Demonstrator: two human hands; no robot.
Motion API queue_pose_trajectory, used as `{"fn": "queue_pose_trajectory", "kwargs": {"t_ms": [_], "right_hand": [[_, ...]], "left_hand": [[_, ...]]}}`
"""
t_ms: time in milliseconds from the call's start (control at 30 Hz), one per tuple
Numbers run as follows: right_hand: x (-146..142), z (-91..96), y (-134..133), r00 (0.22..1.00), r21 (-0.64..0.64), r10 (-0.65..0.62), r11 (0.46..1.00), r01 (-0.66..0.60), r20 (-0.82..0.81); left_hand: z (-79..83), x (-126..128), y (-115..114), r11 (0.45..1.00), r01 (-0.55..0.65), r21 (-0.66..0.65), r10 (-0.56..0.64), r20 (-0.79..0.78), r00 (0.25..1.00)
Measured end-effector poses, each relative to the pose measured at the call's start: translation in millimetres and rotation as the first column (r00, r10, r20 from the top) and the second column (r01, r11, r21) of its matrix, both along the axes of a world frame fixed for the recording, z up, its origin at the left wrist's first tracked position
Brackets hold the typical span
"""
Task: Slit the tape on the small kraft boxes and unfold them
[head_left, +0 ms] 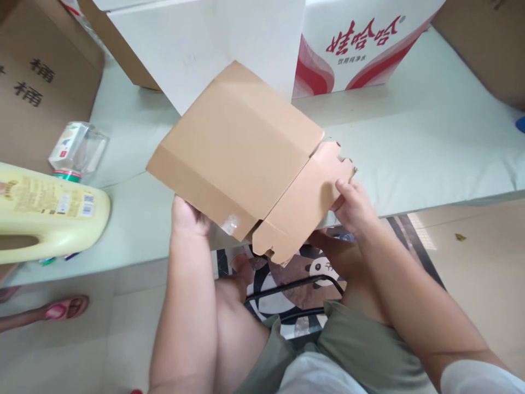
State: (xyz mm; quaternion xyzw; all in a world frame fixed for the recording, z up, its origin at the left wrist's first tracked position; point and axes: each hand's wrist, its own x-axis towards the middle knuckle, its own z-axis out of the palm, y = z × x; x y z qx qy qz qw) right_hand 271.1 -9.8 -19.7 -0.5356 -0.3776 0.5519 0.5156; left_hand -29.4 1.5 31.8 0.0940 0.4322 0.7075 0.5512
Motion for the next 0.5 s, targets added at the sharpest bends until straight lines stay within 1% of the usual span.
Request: {"fn": "queue_pose_trajectory", "kwargs": {"t_ms": [33, 100, 167, 200, 233, 300, 367, 400, 467, 500], "right_hand": [[-3, 1.5, -1, 0.999, -0.031, -0.009, 1.0, 0.007, -0.054], [-9, 5.6, -2, 0.986, -0.078, -0.08, 0.995, 0.069, -0.143], [-15, 9.0, -1, 0.97, -0.11, -0.146, 0.986, 0.126, -0.194], [-17, 9.9, -1, 0.965, -0.117, -0.164, 0.983, 0.142, -0.204], [-18, 10.3, -1, 0.963, -0.116, -0.174, 0.982, 0.152, -0.207], [-20, 10.1, -2, 0.966, -0.096, -0.164, 0.984, 0.147, -0.201], [-22, 10.0, -4, 0.975, -0.065, -0.11, 0.993, 0.1, -0.193], [-23, 10.5, -5, 0.982, -0.049, -0.057, 0.998, 0.049, -0.18], [-26, 13.2, -9, 0.987, -0.025, 0.079, 0.996, -0.083, -0.139], [-27, 15.3, -10, 0.984, -0.017, 0.127, 0.991, -0.13, -0.121]], "left_hand": [[-1.5, 0, -1, 0.999, -0.005, 0.05, 0.005, -0.004, 1.0], [-4.0, -2, -4, 0.978, -0.015, 0.207, 0.016, 0.0, 1.0], [-5.6, -2, -8, 0.94, 0.022, 0.341, -0.026, 0.007, 1.0], [-6.3, -3, -9, 0.928, 0.062, 0.368, -0.066, -0.001, 0.998], [-7.2, -3, -10, 0.926, 0.102, 0.363, -0.099, -0.025, 0.995], [-10.5, -2, -9, 0.952, 0.131, 0.276, -0.103, -0.112, 0.988], [-15.5, -2, -5, 0.986, 0.064, 0.152, -0.033, -0.195, 0.98], [-17.9, -2, -3, 0.995, 0.017, 0.099, 0.005, -0.214, 0.977], [-19.9, -1, 2, 0.998, -0.042, 0.039, 0.049, -0.201, 0.978], [-18.9, 0, 4, 0.999, -0.044, 0.019, 0.047, -0.185, 0.982]]}}
